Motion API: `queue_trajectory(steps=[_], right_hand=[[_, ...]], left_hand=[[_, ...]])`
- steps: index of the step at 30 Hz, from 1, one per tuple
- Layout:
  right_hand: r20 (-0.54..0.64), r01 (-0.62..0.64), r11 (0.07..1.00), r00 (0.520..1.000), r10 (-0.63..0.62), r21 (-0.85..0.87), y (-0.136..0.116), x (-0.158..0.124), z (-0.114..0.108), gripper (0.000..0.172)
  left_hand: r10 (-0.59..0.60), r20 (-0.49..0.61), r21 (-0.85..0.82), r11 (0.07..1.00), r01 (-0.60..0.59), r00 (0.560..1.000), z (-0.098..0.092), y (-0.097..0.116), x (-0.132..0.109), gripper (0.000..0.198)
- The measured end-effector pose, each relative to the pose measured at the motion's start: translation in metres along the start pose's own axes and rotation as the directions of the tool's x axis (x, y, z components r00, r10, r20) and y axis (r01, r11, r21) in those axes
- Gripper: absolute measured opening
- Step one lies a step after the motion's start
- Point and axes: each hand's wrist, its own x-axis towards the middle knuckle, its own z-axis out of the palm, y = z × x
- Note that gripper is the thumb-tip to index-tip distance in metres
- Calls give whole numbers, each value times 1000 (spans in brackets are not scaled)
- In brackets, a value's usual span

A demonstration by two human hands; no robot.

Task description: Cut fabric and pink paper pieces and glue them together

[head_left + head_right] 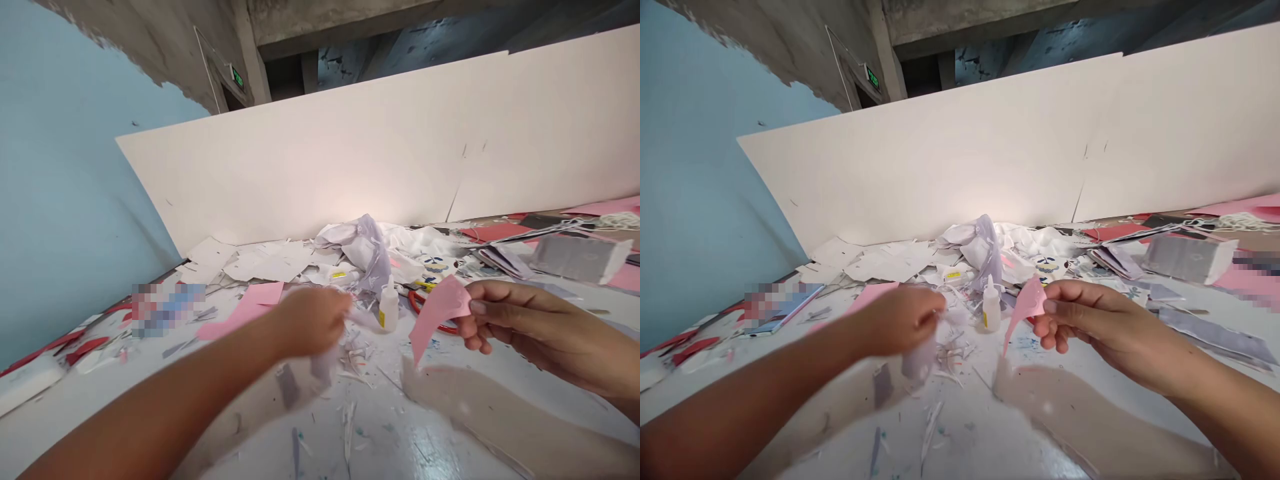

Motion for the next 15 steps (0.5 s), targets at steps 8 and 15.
queue_trajectory(steps=[8,15], right_hand=[[23,-24,999,999,25,-37,4,4,1,22],[280,-59,990,956,92,-127,-7,13,37,19]], left_hand=[[203,171,283,927,-246,964,62,8,3,30],[-47,172,378,925,-21,984,58,-82,37,37]])
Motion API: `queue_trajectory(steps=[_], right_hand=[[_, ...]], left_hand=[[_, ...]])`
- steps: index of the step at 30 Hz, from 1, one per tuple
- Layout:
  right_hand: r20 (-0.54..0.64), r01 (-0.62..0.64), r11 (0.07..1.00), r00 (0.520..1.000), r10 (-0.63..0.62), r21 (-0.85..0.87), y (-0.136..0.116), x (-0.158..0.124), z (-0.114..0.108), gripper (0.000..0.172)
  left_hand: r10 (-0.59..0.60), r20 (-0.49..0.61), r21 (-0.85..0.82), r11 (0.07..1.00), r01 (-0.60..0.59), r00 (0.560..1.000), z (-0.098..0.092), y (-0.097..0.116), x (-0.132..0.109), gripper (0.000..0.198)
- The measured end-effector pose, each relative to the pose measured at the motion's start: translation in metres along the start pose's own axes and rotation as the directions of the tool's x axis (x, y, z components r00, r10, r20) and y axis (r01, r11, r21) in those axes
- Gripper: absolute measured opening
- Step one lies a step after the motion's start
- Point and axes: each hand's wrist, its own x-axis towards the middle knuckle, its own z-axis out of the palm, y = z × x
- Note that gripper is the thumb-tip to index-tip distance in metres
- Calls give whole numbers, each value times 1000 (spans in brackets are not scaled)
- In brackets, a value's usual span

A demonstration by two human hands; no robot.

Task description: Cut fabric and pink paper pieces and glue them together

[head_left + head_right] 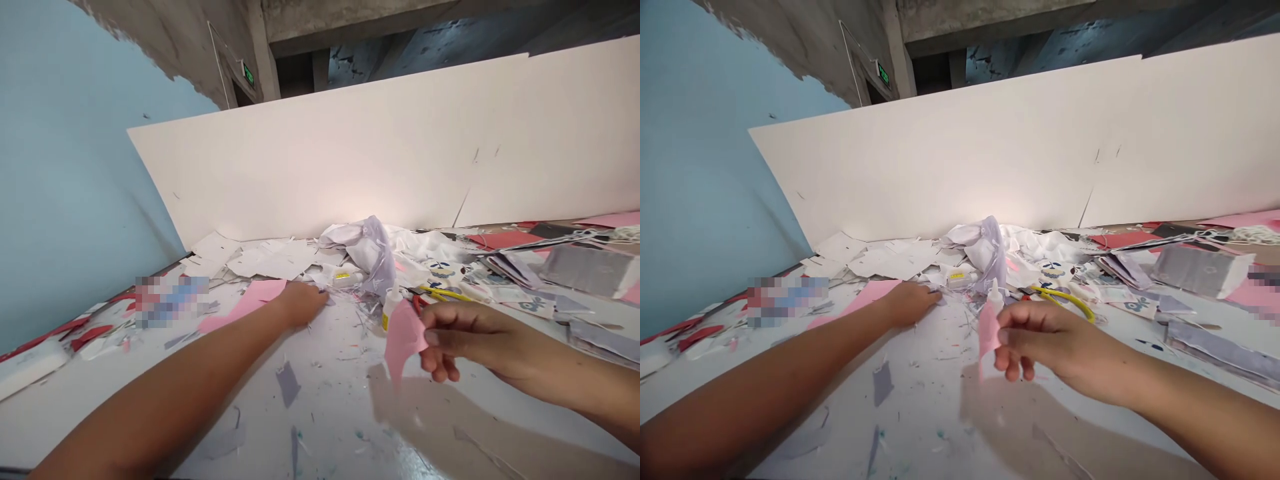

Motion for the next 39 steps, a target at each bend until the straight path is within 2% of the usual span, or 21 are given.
queue_trajectory(steps=[3,7,9,11,13,15,21,26,30,34,39], right_hand=[[84,32,999,996,-34,23,-16,8,15,17],[22,69,989,997,-72,132,-17,24,32,20],[-41,16,982,999,-8,187,-4,35,40,19],[-88,-130,960,984,156,249,13,44,47,13],[-83,-266,911,949,305,314,27,50,52,8],[-56,-320,875,930,364,362,34,51,53,5],[-23,-322,863,933,359,389,24,44,54,7],[-125,-290,899,930,346,327,31,46,55,14],[-135,-252,937,947,290,244,38,48,55,13],[-146,-260,947,946,289,187,37,50,56,10],[-148,-265,949,945,291,172,39,53,57,6]], left_hand=[[-35,32,-6,999,35,999,7,-22,4,36],[-136,35,-47,989,138,990,10,-43,1,32],[-184,6,-92,979,184,983,6,-50,-4,34],[-239,-38,-151,961,231,970,1,-53,-10,39],[-290,-65,-208,940,271,955,-5,-53,-17,43],[-314,-70,-253,924,287,947,-10,-50,-23,44],[-362,-104,-422,860,288,927,-22,-42,-35,40],[-369,-125,-455,846,278,921,-29,-39,-40,37],[-309,-143,-454,865,215,940,-29,-31,-42,37],[-241,-172,-465,875,137,955,-26,-22,-43,37],[-229,-197,-485,868,108,953,-27,-18,-46,36]])
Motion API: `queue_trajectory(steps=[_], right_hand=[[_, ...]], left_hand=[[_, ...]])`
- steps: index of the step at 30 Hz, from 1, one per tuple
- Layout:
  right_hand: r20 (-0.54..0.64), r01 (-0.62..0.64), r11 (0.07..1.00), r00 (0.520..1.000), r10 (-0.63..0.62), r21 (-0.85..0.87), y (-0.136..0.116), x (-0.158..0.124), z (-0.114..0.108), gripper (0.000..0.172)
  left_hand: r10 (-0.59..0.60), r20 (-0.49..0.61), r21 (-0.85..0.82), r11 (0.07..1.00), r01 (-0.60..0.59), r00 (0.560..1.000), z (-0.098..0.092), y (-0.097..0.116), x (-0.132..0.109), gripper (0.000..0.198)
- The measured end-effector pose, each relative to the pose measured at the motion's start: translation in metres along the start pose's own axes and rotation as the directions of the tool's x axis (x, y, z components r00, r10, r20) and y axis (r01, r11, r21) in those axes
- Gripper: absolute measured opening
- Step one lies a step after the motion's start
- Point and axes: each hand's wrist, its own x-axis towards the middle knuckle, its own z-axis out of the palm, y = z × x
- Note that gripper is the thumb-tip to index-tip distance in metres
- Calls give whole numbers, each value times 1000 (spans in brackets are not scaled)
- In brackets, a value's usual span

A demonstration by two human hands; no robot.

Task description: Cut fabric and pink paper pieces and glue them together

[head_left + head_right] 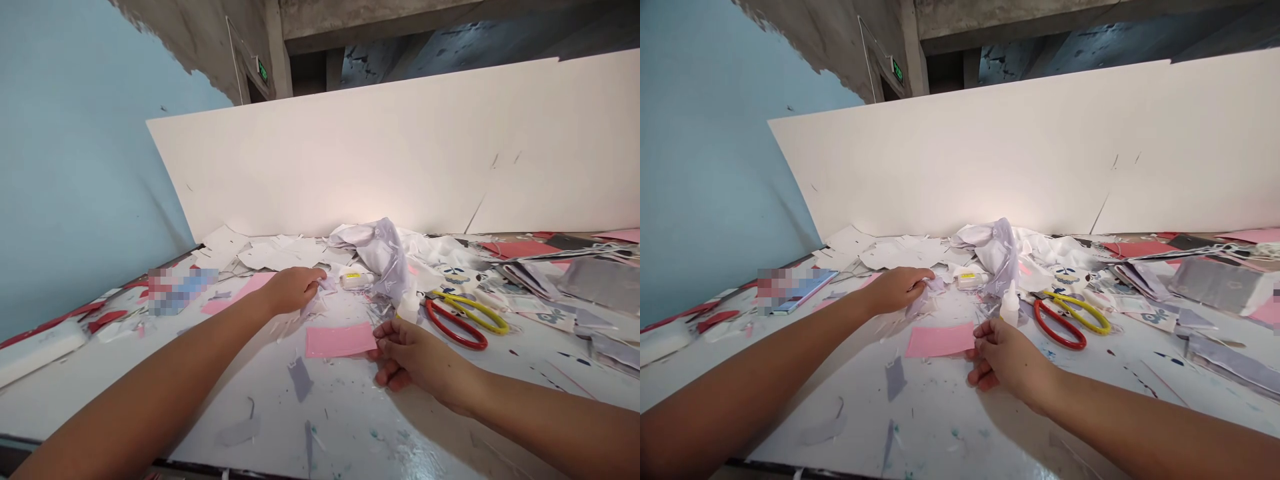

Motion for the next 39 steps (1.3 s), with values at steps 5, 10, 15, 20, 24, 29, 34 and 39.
queue_trajectory(steps=[5,10,15,20,24,29,34,39], right_hand=[[11,42,986,999,-41,-160,3,1,-4,16],[2,223,627,943,-333,-746,-5,-12,-13,33],[43,296,515,894,-446,-804,-25,-19,-7,34],[156,597,327,615,-773,-733,-61,-3,9,63],[284,550,121,592,-754,-826,-96,24,17,22],[146,226,85,829,-540,-970,-121,58,20,16],[104,138,39,876,-472,-990,-118,78,32,34],[59,136,106,843,-535,-985,-107,84,43,86]], left_hand=[[-80,-30,-42,996,79,996,-7,-4,-2,35],[-200,-34,-226,956,188,979,-22,-7,-5,37],[-204,-20,-390,903,180,979,-43,7,-7,39],[-108,36,-456,883,112,994,-62,20,-8,40],[-146,59,-419,894,158,987,-65,11,-9,32],[-268,23,-319,911,261,963,-50,-26,-4,27],[-377,-30,-389,858,337,926,-31,-51,0,25],[-365,25,-513,794,325,931,-20,-48,-3,27]])
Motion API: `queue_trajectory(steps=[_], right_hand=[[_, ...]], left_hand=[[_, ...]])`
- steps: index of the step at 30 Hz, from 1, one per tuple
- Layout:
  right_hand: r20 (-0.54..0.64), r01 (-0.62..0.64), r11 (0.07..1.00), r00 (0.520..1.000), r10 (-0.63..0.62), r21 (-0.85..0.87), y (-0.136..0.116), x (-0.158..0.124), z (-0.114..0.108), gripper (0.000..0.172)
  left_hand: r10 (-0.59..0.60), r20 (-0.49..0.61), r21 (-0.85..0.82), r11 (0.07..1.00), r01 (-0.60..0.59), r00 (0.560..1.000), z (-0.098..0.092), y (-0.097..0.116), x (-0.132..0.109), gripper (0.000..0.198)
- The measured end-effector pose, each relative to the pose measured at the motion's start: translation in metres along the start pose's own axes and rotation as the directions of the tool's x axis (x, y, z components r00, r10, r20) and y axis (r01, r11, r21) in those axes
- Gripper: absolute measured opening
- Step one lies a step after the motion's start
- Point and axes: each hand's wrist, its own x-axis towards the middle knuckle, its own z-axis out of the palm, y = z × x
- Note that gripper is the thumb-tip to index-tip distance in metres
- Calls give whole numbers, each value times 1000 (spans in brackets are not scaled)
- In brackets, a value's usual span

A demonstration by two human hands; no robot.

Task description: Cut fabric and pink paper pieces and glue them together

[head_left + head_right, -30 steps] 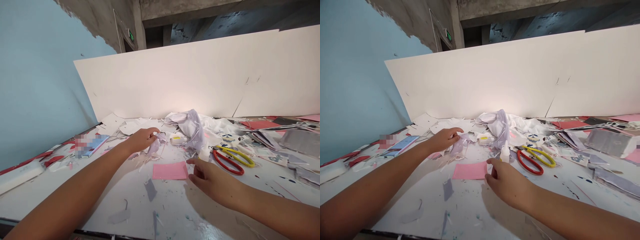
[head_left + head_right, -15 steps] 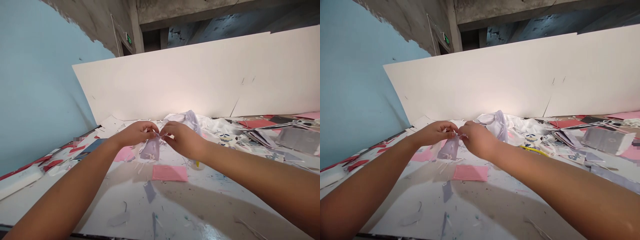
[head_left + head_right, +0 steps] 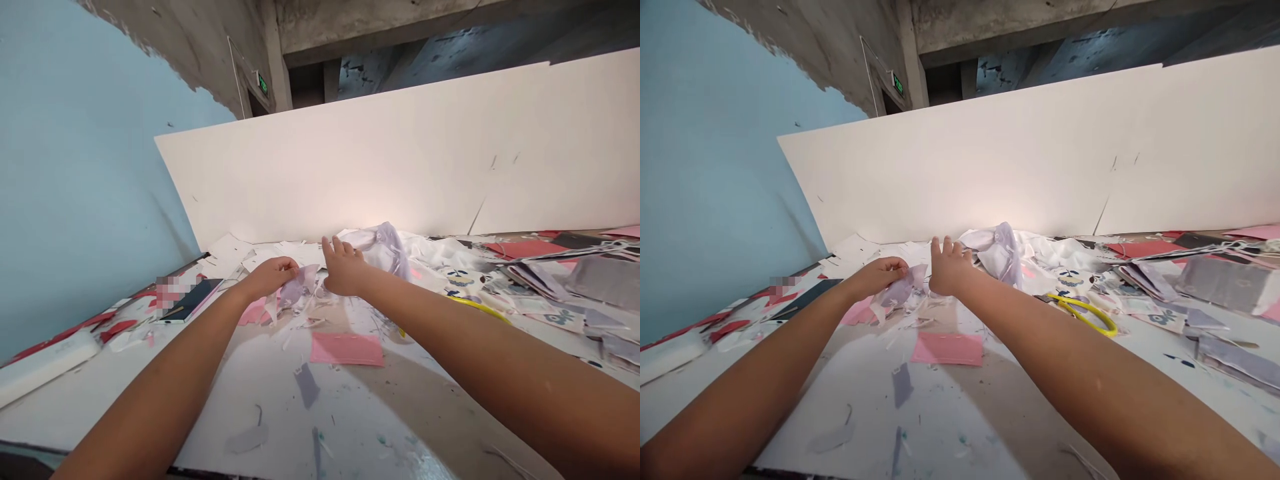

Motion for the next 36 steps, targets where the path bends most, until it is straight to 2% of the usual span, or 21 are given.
queue_trajectory(steps=[2,3,7,11,14,20,23,28,33,36], right_hand=[[-24,52,998,998,-51,41,1,-1,2,96],[-38,94,994,995,-92,55,3,-2,2,91],[-66,193,980,980,-189,56,6,-3,4,32],[-114,179,984,978,-176,15,5,-4,9,19],[-160,149,989,976,-147,-5,5,-6,11,15],[-208,88,995,973,-96,-46,12,-6,6,26],[-237,53,997,969,-66,-57,15,-5,-4,27],[-251,37,998,967,-47,-46,24,-4,-30,17],[-140,77,997,987,-72,31,32,-5,-49,19],[-93,123,989,989,-116,81,28,-9,-53,15]], left_hand=[[9,27,-55,998,-8,1000,4,1,-1,27],[24,33,-63,998,-22,999,6,2,-1,27],[104,25,69,992,-106,994,13,7,-3,27],[218,-22,381,904,-193,976,23,14,-10,21],[223,-5,470,861,-194,975,29,13,-12,14],[148,4,502,855,-130,989,26,-3,-7,17],[125,4,497,861,-110,992,23,-11,-7,18],[134,-2,480,869,-116,991,24,-14,-6,20],[250,12,385,892,-235,968,32,6,-13,34],[263,30,170,949,-264,964,39,30,-24,50]])
